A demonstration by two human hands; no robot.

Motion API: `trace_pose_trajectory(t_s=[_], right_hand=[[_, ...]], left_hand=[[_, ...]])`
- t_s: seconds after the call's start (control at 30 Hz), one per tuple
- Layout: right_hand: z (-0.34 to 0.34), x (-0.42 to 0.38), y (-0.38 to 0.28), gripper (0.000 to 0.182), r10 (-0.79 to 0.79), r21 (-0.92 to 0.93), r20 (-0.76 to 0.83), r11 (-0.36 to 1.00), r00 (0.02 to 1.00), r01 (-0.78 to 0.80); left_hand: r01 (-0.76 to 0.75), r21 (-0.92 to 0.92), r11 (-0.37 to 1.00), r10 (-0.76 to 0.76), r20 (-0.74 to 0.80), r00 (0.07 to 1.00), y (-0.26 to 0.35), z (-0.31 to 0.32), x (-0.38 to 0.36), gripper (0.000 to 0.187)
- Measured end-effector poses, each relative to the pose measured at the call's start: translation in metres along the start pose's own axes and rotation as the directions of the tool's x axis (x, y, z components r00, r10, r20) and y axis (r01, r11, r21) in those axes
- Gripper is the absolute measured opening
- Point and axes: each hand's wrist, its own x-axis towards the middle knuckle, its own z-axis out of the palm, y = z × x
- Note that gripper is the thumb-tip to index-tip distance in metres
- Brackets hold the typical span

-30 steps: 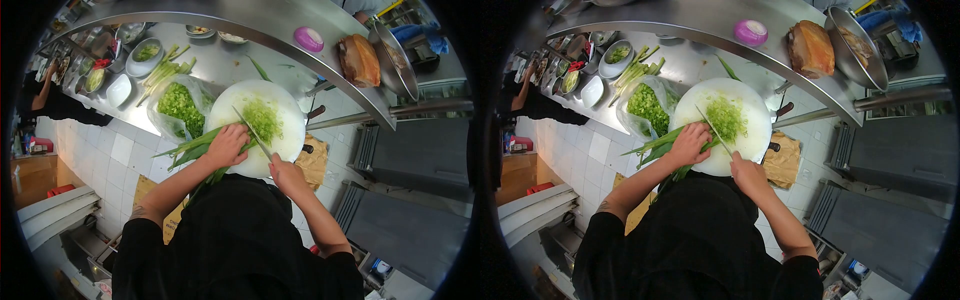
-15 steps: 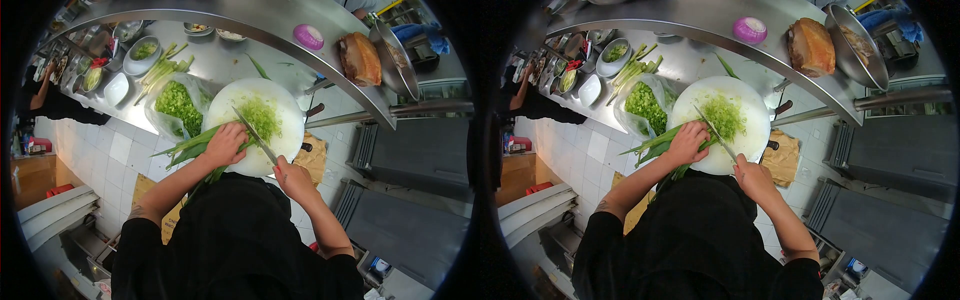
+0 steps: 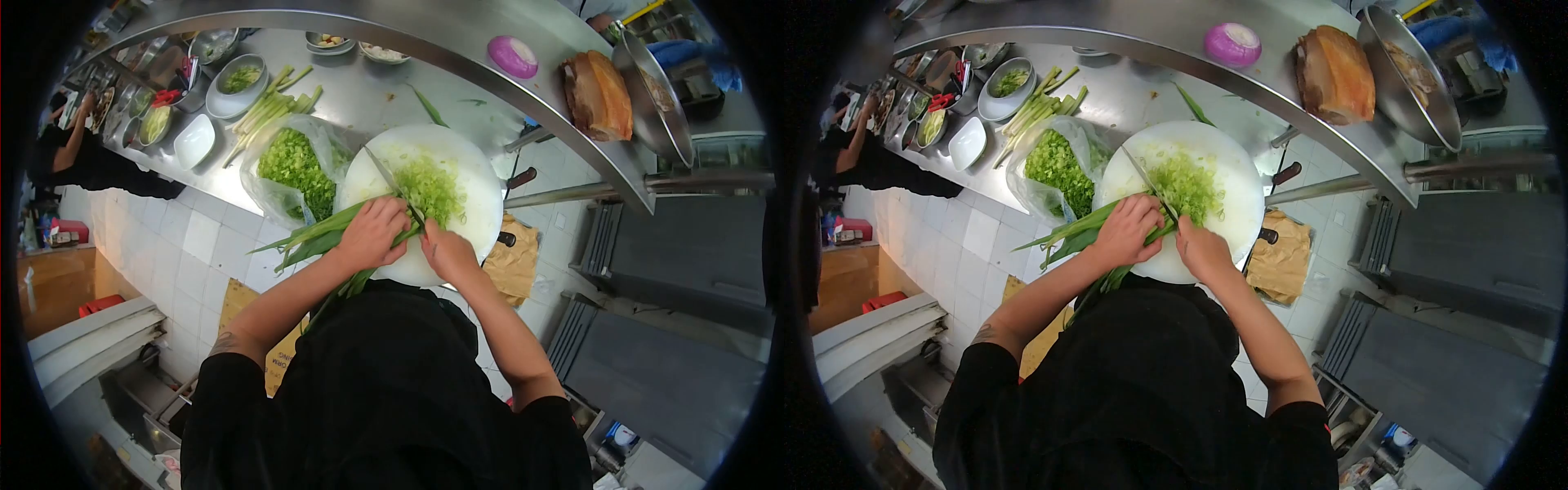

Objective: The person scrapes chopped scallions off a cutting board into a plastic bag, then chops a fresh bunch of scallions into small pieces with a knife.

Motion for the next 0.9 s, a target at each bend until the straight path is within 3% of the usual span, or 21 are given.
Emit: trace_pose_trajectory(t_s=[0.23, 0.5, 0.63, 0.73, 0.9], right_hand=[[-0.059, -0.053, -0.017, 0.022, 0.01, 0.005, 0.037, 1.0, 0.999, -0.01], [-0.076, -0.092, -0.021, 0.022, 0.082, -0.008, 0.143, 0.997, 0.986, -0.082], [-0.053, -0.078, -0.012, 0.023, 0.043, 0.0, 0.104, 0.999, 0.994, -0.043], [0.005, -0.03, 0.008, 0.024, -0.01, 0.038, 0.009, 0.999, 1.0, 0.009], [-0.013, 0.001, -0.006, 0.024, 0.016, 0.01, 0.006, 1.0, 1.0, -0.016]], left_hand=[[0.007, -0.025, 1.0, -0.007, -0.021, 1.0, -0.003, 0.007, -0.002, 0.041], [0.008, -0.014, 1.0, -0.008, -0.036, 0.999, -0.004, 0.008, -0.002, 0.04], [0.018, -0.021, 1.0, -0.019, -0.042, 0.999, -0.002, 0.004, -0.002, 0.039], [0.026, -0.031, 0.999, -0.027, -0.032, 0.999, 0.0, 0.005, -0.002, 0.037], [0.053, -0.048, 0.997, -0.053, -0.003, 0.999, -0.001, 0.004, -0.002, 0.037]])
